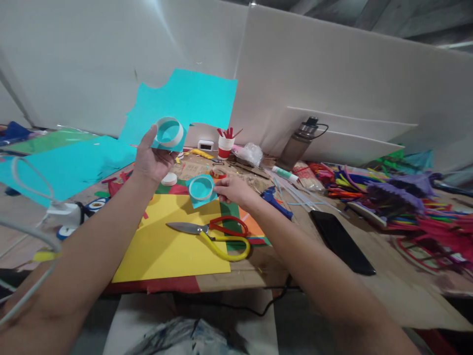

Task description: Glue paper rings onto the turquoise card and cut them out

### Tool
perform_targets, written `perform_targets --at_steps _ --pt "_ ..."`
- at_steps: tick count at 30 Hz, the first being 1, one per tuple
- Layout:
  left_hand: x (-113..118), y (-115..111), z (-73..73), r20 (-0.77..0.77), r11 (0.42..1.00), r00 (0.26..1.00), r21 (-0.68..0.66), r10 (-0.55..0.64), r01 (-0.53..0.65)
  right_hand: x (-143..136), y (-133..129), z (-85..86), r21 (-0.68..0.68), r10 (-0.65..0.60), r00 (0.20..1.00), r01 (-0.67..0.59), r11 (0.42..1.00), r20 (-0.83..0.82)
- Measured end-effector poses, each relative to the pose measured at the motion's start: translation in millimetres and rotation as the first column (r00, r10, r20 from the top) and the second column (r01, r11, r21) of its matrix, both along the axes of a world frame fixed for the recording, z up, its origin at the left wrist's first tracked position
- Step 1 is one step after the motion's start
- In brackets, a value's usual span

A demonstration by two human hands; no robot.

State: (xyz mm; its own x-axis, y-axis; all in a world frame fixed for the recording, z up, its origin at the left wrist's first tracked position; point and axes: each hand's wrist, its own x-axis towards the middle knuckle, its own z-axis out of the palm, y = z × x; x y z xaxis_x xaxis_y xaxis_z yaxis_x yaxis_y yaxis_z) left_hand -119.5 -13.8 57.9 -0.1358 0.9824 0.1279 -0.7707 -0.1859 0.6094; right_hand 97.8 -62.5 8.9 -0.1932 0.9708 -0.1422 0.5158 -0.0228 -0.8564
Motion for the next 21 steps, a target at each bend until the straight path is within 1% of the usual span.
perform_targets --at_steps 3,4,5,6,7,8,9,11,12,13,15,16,18,19,21 --pt "4.5 -2.3 -0.5 0.008 0.999 1.000 -0.024 -0.028 0.028 -15.6 1.9 -3.3 -0.047 0.060 0.998 -0.059 0.997 0.024" --pt "6.1 -2.6 -1.2 0.007 0.999 0.999 -0.026 -0.034 0.034 -18.0 2.1 -3.5 -0.047 0.085 0.995 -0.083 0.995 0.045" --pt "7.6 -2.4 -2.1 0.002 0.999 0.999 -0.031 -0.039 0.039 -19.0 1.6 -3.3 -0.016 0.100 0.992 -0.099 0.995 0.083" --pt "8.9 -1.7 -3.5 -0.005 0.998 0.999 -0.040 -0.042 0.042 -18.5 0.3 -2.6 0.050 0.101 0.984 -0.109 0.993 0.146" --pt "10.0 -0.7 -5.3 -0.014 0.998 0.999 -0.051 -0.047 0.046 -16.9 -2.3 -1.4 0.171 0.066 0.969 -0.108 0.979 0.238" --pt "10.8 0.5 -7.4 -0.023 0.997 0.998 -0.061 -0.051 0.050 -14.1 -6.3 0.1 0.289 0.015 0.951 -0.109 0.951 0.309" --pt "11.3 1.8 -9.7 -0.029 0.996 0.998 -0.067 -0.056 0.054 -10.5 -12.0 1.9 0.339 0.005 0.936 -0.133 0.931 0.353" --pt "11.5 4.4 -14.5 -0.036 0.996 0.997 -0.067 -0.067 0.064 -1.7 -28.6 5.1 0.385 0.011 0.906 -0.191 0.903 0.423" --pt "11.2 5.5 -16.7 -0.042 0.996 0.997 -0.062 -0.071 0.068 3.0 -39.0 6.2 0.376 0.040 0.894 -0.228 0.898 0.446" --pt "10.6 6.5 -18.6 -0.052 0.996 0.996 -0.053 -0.074 0.071 7.7 -50.3 6.8 0.334 0.101 0.878 -0.282 0.900 0.468" --pt "9.5 7.8 -21.6 -0.073 0.997 0.995 -0.035 -0.067 0.064 15.7 -73.1 6.4 0.266 0.179 0.833 -0.360 0.894 0.523" --pt "9.2 8.3 -22.6 -0.081 0.998 0.995 -0.031 -0.062 0.059 18.7 -83.4 5.4 0.227 0.223 0.803 -0.403 0.887 0.552" --pt "9.2 8.6 -23.5 -0.081 0.998 0.995 -0.041 -0.055 0.052 21.9 -99.6 2.4 0.159 0.331 0.743 -0.503 0.850 0.582" --pt "9.8 8.5 -23.6 -0.072 0.997 0.996 -0.053 -0.053 0.050 22.0 -105.0 0.4 0.146 0.345 0.721 -0.523 0.840 0.601" --pt "11.4 7.7 -22.9 -0.045 0.995 0.998 -0.085 -0.049 0.045 19.8 -110.7 -3.8 0.181 0.327 0.680 -0.563 0.807 0.656"
